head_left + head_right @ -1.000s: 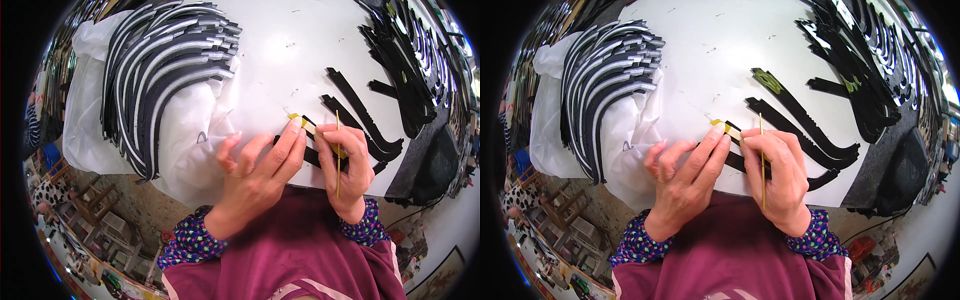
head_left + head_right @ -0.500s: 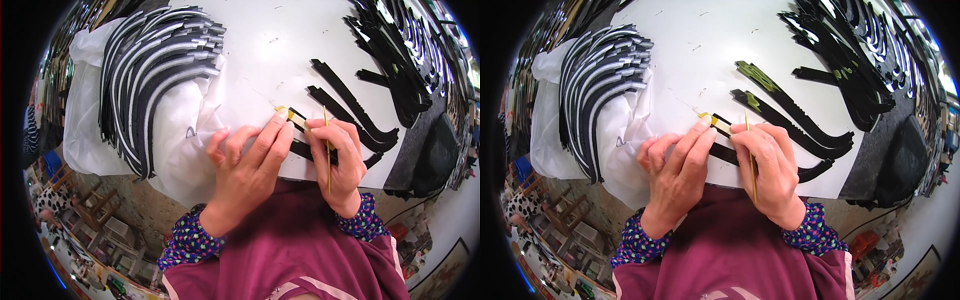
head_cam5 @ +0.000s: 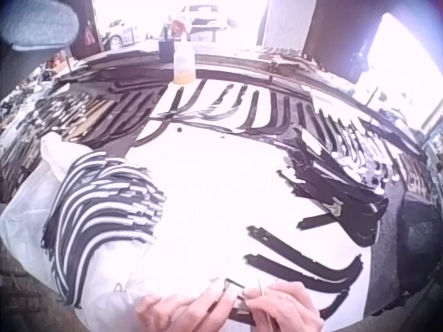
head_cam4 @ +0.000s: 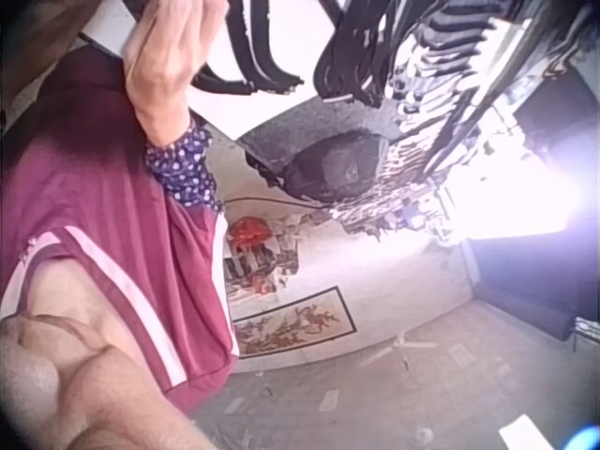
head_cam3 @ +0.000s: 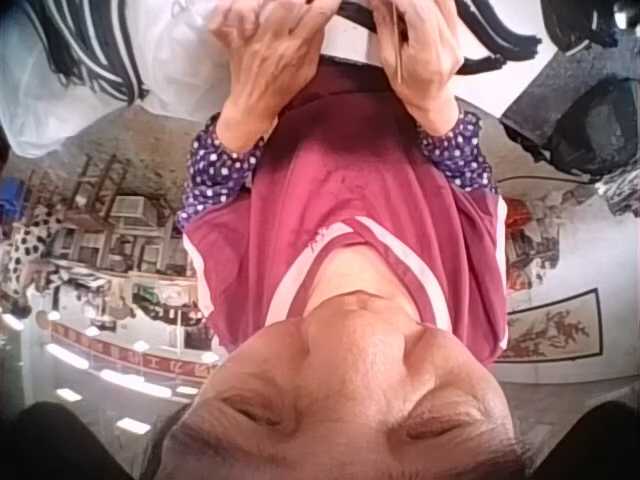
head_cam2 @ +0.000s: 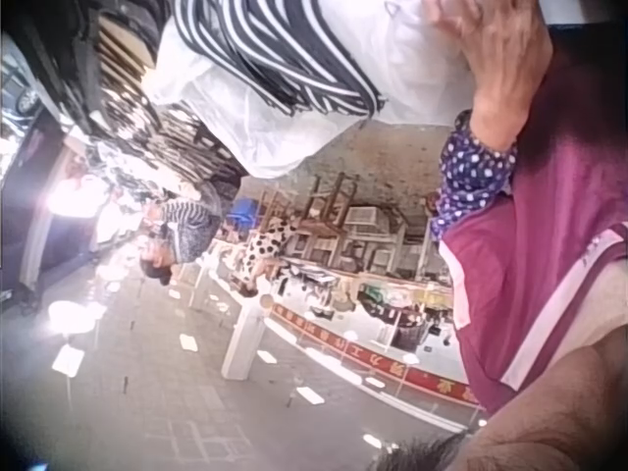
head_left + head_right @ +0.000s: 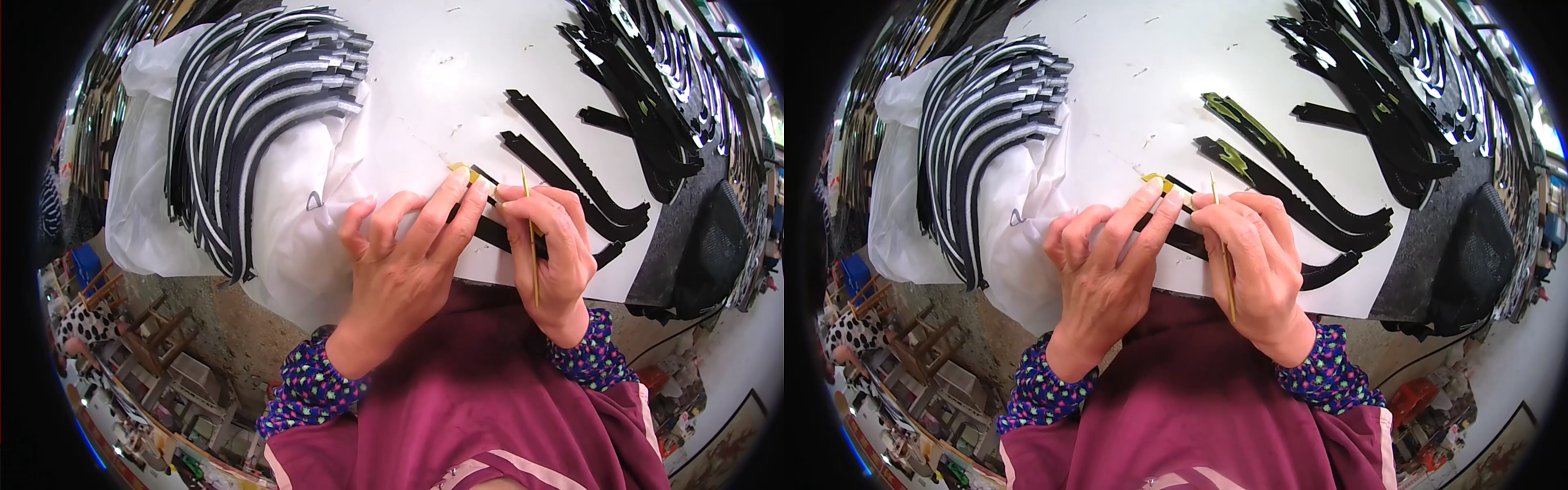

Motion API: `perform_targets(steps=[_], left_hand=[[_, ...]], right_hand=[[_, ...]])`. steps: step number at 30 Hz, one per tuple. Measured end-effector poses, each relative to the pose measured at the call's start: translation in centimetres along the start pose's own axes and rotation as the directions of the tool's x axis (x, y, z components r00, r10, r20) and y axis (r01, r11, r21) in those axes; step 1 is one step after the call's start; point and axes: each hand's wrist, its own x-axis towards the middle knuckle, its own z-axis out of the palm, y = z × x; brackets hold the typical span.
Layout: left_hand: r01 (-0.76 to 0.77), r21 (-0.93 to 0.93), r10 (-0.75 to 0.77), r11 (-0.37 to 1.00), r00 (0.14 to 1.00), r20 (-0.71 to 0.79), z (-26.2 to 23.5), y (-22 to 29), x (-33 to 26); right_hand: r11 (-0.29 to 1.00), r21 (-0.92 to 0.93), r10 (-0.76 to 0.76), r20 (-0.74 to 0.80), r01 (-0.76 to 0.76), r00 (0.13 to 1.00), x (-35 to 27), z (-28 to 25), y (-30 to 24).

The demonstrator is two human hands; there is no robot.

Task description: Applying adhesive to small black shoe components using a thin applicator stick.

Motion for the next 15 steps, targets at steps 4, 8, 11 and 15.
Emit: perform_targets(steps=[4, 8, 11, 15], left_hand=[[-0.010, -0.018, 0.010, 1.000, 1.000, 0.004, -0.27, -0.08, 0.03], [-0.020, 0.003, 0.020, 1.000, 1.000, 0.006, -0.31, -0.11, 0.05], [-0.009, -0.007, 0.009, 1.000, 1.000, 0.002, -0.18, -0.06, 0.00], [-0.023, -0.006, 0.023, 1.000, 1.000, -0.001, -0.18, -0.08, -0.01]], right_hand=[[1.000, 0.005, -0.015, -0.011, 0.015, 1.000, -0.05, 0.24, 0.06], [1.000, -0.001, 0.006, -0.015, -0.006, 1.000, -0.12, 0.19, -0.02], [1.000, 0.002, 0.015, -0.015, -0.015, 1.000, -0.20, 0.19, -0.02], [1.000, 0.006, 0.011, 0.003, -0.011, 1.000, -0.13, 0.03, -0.01]])
